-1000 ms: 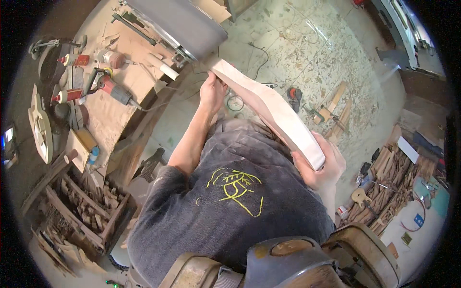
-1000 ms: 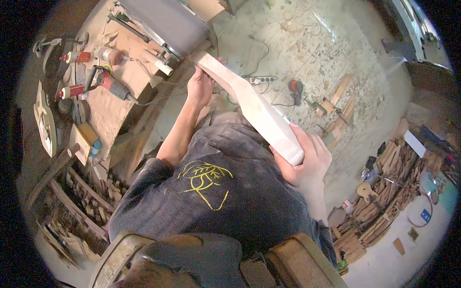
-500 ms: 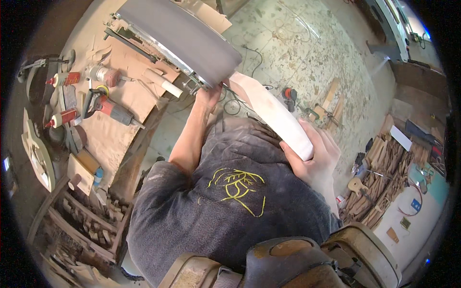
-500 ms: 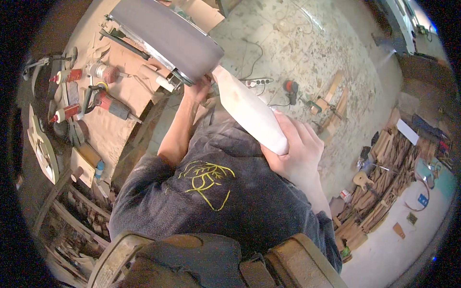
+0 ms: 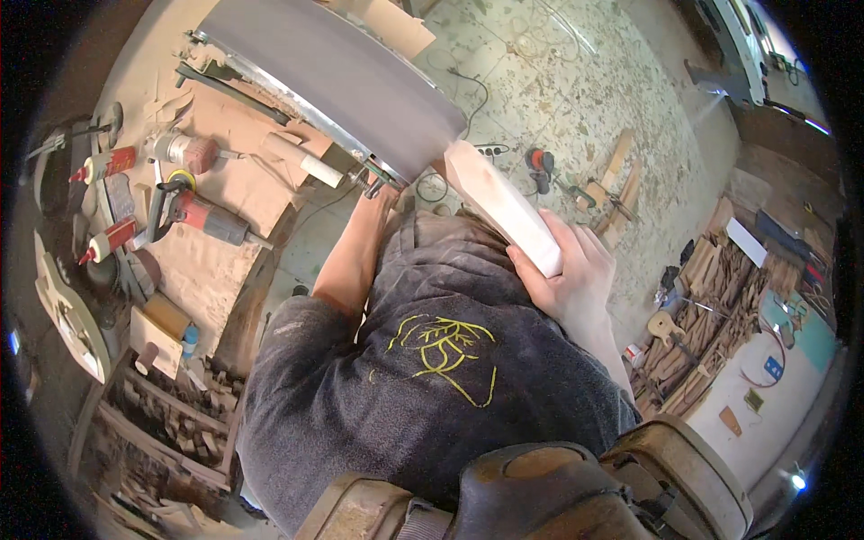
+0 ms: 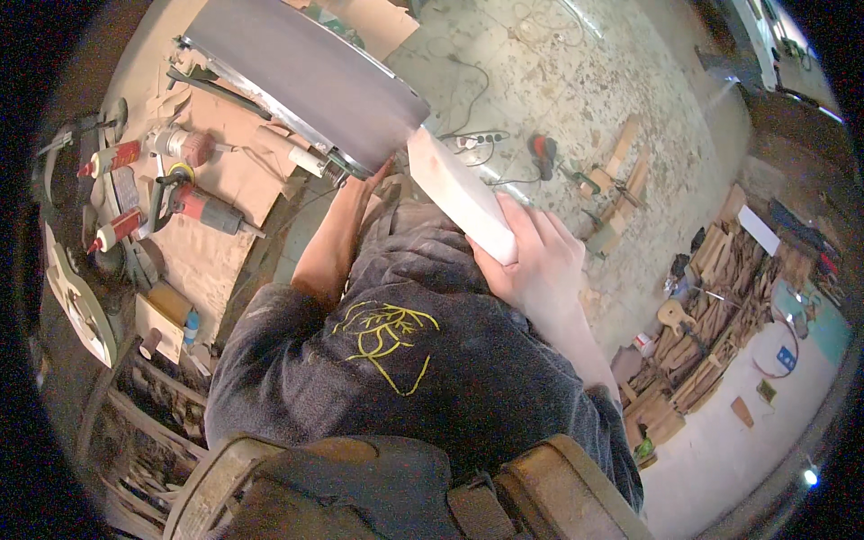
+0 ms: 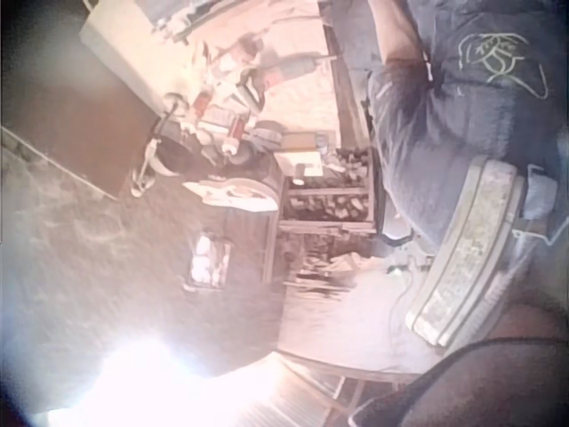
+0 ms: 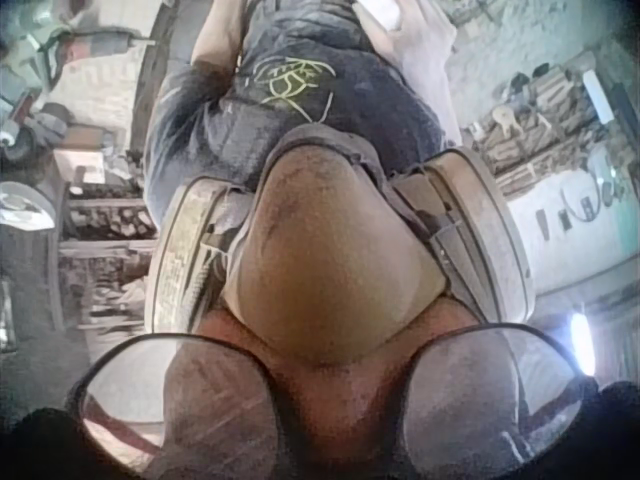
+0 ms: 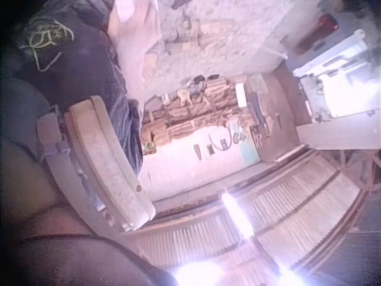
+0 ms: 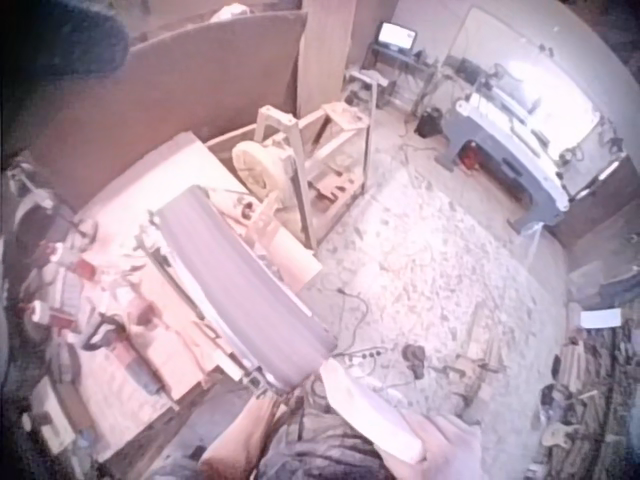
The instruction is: The person sands the curved edges of a wooden electric guitar body using a belt sander, rotating and turning the body to reach all sides.
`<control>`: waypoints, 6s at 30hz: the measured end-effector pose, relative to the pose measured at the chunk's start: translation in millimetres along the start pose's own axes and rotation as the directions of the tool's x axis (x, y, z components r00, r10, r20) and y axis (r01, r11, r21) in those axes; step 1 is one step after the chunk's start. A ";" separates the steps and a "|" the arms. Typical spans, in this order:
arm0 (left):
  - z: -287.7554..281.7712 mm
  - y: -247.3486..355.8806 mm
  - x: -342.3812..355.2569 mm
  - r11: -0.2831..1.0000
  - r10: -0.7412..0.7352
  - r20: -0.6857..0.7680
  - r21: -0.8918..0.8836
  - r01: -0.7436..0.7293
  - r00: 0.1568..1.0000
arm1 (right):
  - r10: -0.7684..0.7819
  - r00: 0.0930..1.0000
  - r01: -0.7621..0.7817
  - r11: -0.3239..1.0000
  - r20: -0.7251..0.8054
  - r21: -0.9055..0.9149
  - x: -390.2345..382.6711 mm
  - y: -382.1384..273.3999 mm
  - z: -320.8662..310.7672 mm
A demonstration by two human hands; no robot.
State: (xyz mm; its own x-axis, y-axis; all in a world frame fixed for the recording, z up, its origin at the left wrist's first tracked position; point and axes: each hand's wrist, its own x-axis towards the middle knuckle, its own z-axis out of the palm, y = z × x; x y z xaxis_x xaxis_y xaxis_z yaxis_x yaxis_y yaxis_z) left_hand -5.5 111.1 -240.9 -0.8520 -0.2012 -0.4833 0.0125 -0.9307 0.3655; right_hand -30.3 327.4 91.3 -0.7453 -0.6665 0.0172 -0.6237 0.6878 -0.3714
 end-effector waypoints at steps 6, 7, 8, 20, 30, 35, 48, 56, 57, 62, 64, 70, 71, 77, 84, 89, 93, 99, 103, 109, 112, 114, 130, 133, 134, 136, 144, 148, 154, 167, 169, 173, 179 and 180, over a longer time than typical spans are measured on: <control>13.2 -0.7 4.8 0.997 -0.036 0.057 0.077 0.031 0.998 | 0.005 1.000 -0.004 0.999 0.026 -0.035 10.3 6.9 19.2; 14.1 -0.9 6.1 0.995 -0.042 0.062 0.088 0.036 0.997 | 0.025 0.998 -0.022 0.998 0.057 -0.062 11.6 7.6 22.2; 15.0 -1.4 7.0 0.995 -0.046 0.064 0.093 0.040 0.997 | 0.046 0.995 -0.039 0.995 0.089 -0.088 12.7 8.8 25.5; 18.4 -11.6 5.6 0.989 -0.078 0.074 0.133 0.067 0.994 | 0.124 0.967 -0.087 0.982 0.223 -0.165 32.1 14.2 47.0; 25.9 -22.6 8.4 0.986 -0.081 0.086 0.155 0.067 0.993 | 0.119 0.941 -0.035 0.965 0.317 -0.260 55.5 10.8 89.7; 27.8 -21.9 5.8 0.985 -0.065 0.084 0.167 0.050 0.994 | 0.080 0.957 -0.010 0.970 0.278 -0.245 45.8 12.6 82.7; 40.3 -3.5 -23.7 0.971 0.102 0.094 0.207 -0.120 0.990 | 0.009 0.999 -0.002 0.983 0.038 -0.186 11.1 -20.4 -33.0; 67.6 -14.3 -54.0 0.993 0.118 0.044 -0.016 -0.117 0.992 | -0.066 0.998 0.062 0.991 -0.022 -0.122 -3.3 -37.9 -88.4; 76.8 -14.0 -59.9 0.994 0.107 0.001 0.009 -0.107 0.994 | -0.056 0.998 0.053 0.991 -0.025 -0.122 -6.1 -39.6 -95.1; 70.4 -23.6 -72.6 0.998 0.027 0.146 0.047 -0.034 0.989 | -0.047 0.999 0.044 0.988 -0.019 -0.151 -21.8 -46.6 -120.0; 69.8 -21.5 -71.7 0.998 0.000 0.157 0.066 -0.011 0.988 | -0.038 0.999 0.037 0.988 -0.005 -0.147 -21.4 -48.3 -113.5; 16.0 -14.5 -42.4 0.991 0.109 -0.010 -0.079 -0.110 0.994 | -0.069 0.997 0.071 0.993 0.016 -0.094 -12.9 -41.4 -62.8; 4.9 -13.6 -36.3 0.990 0.114 -0.015 -0.080 -0.115 0.993 | -0.075 0.997 0.076 0.993 0.020 -0.091 -12.5 -40.7 -54.2; -31.1 -24.2 -19.6 0.997 0.033 -0.062 -0.061 -0.037 0.998 | -0.093 0.996 0.093 0.991 0.008 -0.098 -11.1 -29.0 -13.4; -21.9 -15.0 -10.1 0.996 -0.087 -0.017 -0.008 0.087 0.996 | -0.030 0.998 0.039 0.990 0.063 -0.135 0.5 -7.0 35.7; -30.9 -26.2 2.1 0.992 -0.125 -0.037 -0.007 0.125 0.991 | 0.038 0.988 -0.016 0.989 0.147 -0.148 15.8 4.5 60.5; -33.0 -39.0 11.3 0.985 -0.172 -0.046 0.004 0.173 0.984 | 0.095 0.977 -0.060 0.981 0.189 -0.183 31.6 4.1 59.4; -46.5 -66.0 11.4 0.967 -0.255 -0.122 -0.003 0.256 0.959 | 0.072 0.947 0.016 0.963 0.314 -0.270 57.9 2.7 67.7; -63.3 -87.1 11.9 0.952 -0.305 -0.195 -0.032 0.305 0.932 | 0.139 0.910 -0.017 0.953 0.390 -0.302 71.7 2.2 82.2; -89.8 -109.9 11.6 0.932 -0.356 -0.310 -0.049 0.359 0.882 | 0.151 0.910 -0.036 0.957 0.387 -0.287 87.1 -10.1 110.1; -95.1 -118.9 12.7 0.922 -0.375 -0.349 -0.041 0.385 0.859 | 0.165 0.939 -0.098 0.969 0.303 -0.226 63.6 0.5 117.4; -92.4 -123.4 13.7 0.911 -0.393 -0.365 -0.034 0.410 0.844 | 0.166 0.962 -0.129 0.977 0.218 -0.170 38.3 10.5 111.8; 86.2 -185.3 28.4 0.892 -0.432 -0.058 0.122 0.436 0.900 | 0.369 0.921 -0.386 0.906 0.128 0.171 -171.0 41.1 43.8; 145.5 -176.3 19.6 0.940 -0.296 0.002 0.179 0.291 0.955 | 0.311 0.949 -0.296 0.933 -0.046 0.205 -205.6 43.3 41.9; 181.0 -172.5 8.9 0.949 -0.239 0.068 0.229 0.218 0.969 | 0.298 0.942 -0.265 0.942 -0.153 0.204 -218.5 47.2 43.9; 234.5 -159.4 -7.2 0.951 -0.161 0.157 0.287 0.110 0.974 | 0.269 0.915 -0.201 0.950 -0.300 0.240 -241.3 53.5 50.8; 385.3 -99.6 -82.3 0.899 0.110 0.650 0.258 -0.355 0.752 | 0.083 0.793 0.099 0.960 -0.603 0.262 -248.9 88.8 86.3; 421.5 -68.0 -132.9 0.815 0.227 0.762 0.192 -0.547 0.606 | 0.010 0.798 0.169 0.956 -0.603 0.239 -237.7 89.6 57.5; 454.9 -44.4 -166.0 0.622 -0.031 0.974 0.196 -0.758 0.226 | -0.195 0.673 0.108 0.980 -0.713 -0.166 -233.4 142.7 -57.1; 397.0 -107.7 -249.7 0.809 -0.486 0.845 0.532 -0.251 0.223 | -0.920 0.390 0.229 0.054 0.041 -0.972 -171.7 132.3 -217.4; 385.5 -113.1 -246.5 0.819 -0.512 0.846 0.534 -0.209 0.150 | -0.958 0.280 0.343 0.036 0.066 -0.939 -181.0 110.2 -215.4; 387.1 -115.2 -238.1 0.853 -0.470 0.879 0.475 -0.216 0.075 | -0.942 0.336 0.201 0.068 0.004 -0.977 -183.8 79.8 -212.2; 397.2 -95.1 -246.5 0.706 -0.507 0.839 0.535 -0.464 0.197 | -0.833 0.523 0.245 -0.057 0.181 -0.968 -181.3 58.5 -237.7; 402.2 -88.4 -248.1 0.674 -0.512 0.825 0.559 -0.483 0.241 | -0.815 0.546 0.286 -0.038 0.195 -0.957 -176.3 61.8 -244.5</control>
State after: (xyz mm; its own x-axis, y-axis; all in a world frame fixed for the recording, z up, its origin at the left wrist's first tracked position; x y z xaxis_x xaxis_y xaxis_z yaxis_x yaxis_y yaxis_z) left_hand -5.7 366.1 166.7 -0.6431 0.6796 0.3529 0.1275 -0.3594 0.9244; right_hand 5.0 557.8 292.3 0.1474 -0.9804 0.1308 -0.4156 0.0587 0.9077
